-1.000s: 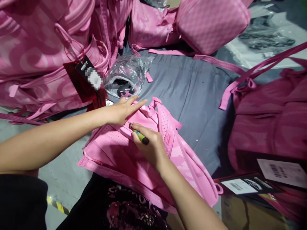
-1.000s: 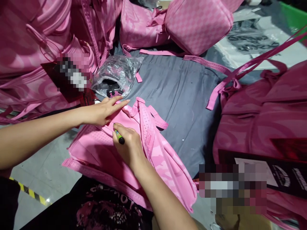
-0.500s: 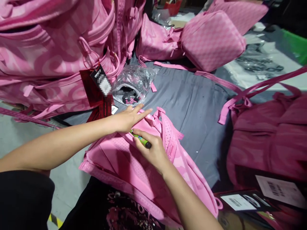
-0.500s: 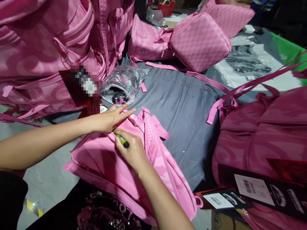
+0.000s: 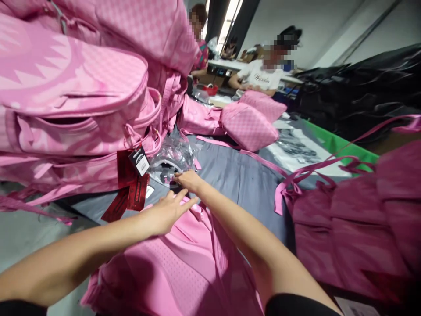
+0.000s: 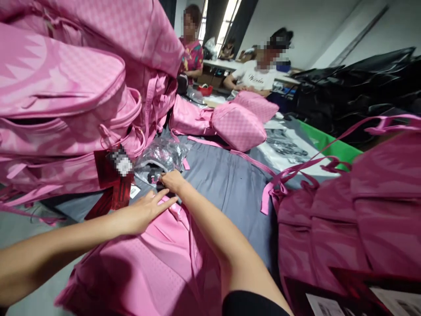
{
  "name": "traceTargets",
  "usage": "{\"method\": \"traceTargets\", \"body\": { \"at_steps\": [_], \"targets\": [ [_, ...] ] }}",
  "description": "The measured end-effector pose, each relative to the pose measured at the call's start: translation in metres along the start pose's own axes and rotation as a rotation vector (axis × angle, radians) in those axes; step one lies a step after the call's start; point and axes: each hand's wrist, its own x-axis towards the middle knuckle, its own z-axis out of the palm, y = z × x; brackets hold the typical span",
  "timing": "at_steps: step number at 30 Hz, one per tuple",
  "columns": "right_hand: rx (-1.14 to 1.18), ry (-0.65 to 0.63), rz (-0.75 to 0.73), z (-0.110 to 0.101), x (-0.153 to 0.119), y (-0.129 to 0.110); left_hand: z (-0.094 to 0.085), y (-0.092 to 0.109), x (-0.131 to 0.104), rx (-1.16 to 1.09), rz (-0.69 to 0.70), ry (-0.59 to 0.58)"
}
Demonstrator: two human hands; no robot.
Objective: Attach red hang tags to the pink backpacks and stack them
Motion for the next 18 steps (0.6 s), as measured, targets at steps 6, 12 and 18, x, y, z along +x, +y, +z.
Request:
{"method": "traceTargets", "body": {
  "at_steps": [6,12,18],
  "targets": [
    [-0.124,0.024,0.225,0.034,-0.016,0.034,0.001,-0.005,0.000,-0.023,-0.004,0.005],
    [-0.112,-0.081,0.388,0.060,-0.086,0.068,0.011,-0.006,0.001,-0.010,0.010,0.065],
    [0.016,-0.155,0.591,0.100,-0.162,0.059,0.017,-0.008,0.001,0.035,0.016,0.067]
  ]
}}
